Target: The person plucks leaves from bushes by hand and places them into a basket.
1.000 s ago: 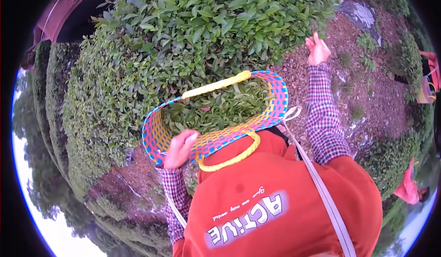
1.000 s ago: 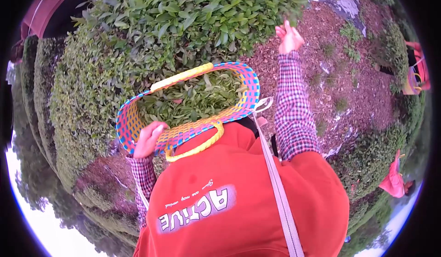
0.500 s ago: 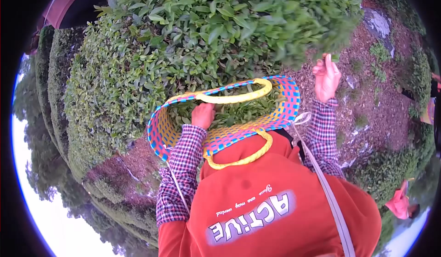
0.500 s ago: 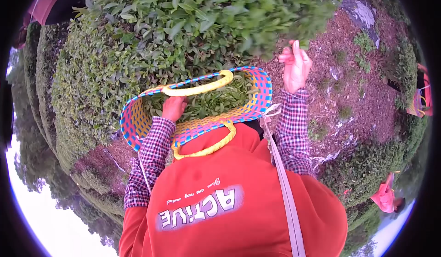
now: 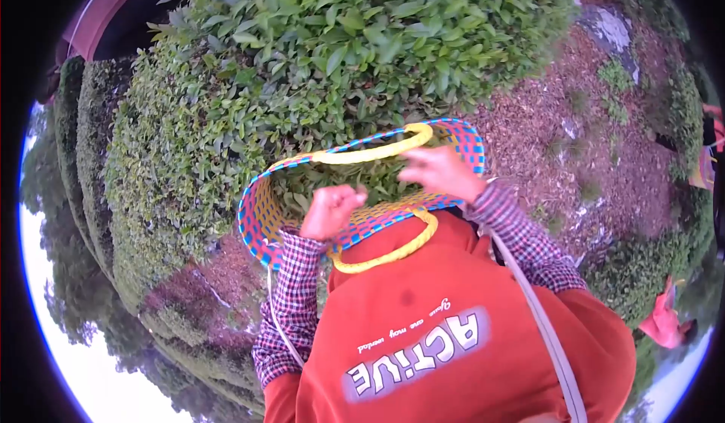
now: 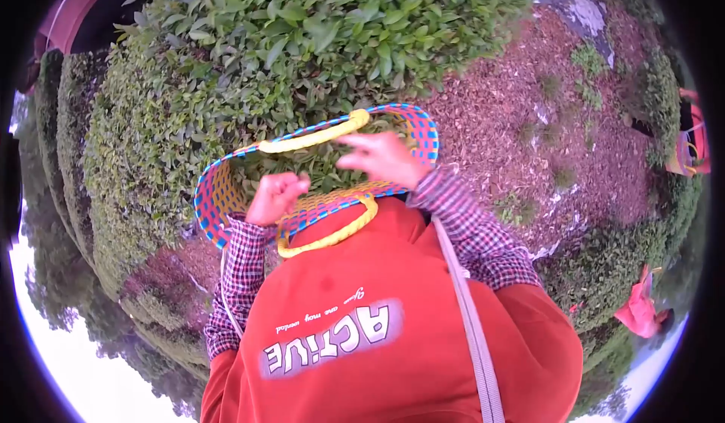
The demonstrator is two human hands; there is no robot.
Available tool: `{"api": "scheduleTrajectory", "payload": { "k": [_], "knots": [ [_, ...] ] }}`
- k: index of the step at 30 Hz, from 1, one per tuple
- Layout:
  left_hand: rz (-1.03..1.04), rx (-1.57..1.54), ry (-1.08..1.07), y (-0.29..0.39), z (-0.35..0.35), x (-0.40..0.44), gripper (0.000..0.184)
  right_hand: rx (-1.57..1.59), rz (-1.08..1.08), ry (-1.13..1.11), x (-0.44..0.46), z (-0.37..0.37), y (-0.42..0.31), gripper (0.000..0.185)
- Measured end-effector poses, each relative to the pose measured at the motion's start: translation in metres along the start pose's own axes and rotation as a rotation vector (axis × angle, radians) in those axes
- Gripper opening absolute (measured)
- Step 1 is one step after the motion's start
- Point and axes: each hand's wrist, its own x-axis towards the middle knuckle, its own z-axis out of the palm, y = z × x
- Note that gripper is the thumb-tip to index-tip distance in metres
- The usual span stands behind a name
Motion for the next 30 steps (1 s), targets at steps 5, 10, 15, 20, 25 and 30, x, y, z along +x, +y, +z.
{"api": "scheduleTrajectory", "payload": {
  "k": [5, 10, 15, 20, 25, 30],
  "knots": [
    [0.046, 0.068, -0.157, 0.023, 0.034, -0.001, 0.015, 0.190, -0.176, -0.145, -0.002, 0.022, -0.015, 0.016],
    [-0.022, 0.074, -0.254, 0.030, 0.035, -0.001, 0.018, 0.275, -0.011, -0.035, -0.027, 0.000, -0.012, 0.013],
    [-0.049, 0.054, -0.148, 0.006, 0.021, -0.007, 0.024, 1.165, -0.168, 1.342, -0.073, -0.117, 0.061, 0.020],
    [-0.071, 0.172, -0.178, 0.005, 0.022, -0.015, 0.022, -0.227, 0.208, 1.046, -0.007, -0.191, 0.075, 0.081],
    [-0.091, 0.210, -0.122, 0.004, 0.019, -0.018, 0.024, -0.554, 0.254, 1.147, 0.060, -0.220, 0.041, 0.081],
    [-0.036, 0.183, -0.082, -0.012, 0.019, -0.021, 0.024, -0.522, 0.254, 1.167, 0.086, -0.234, 0.051, 0.045]
  ]
}}
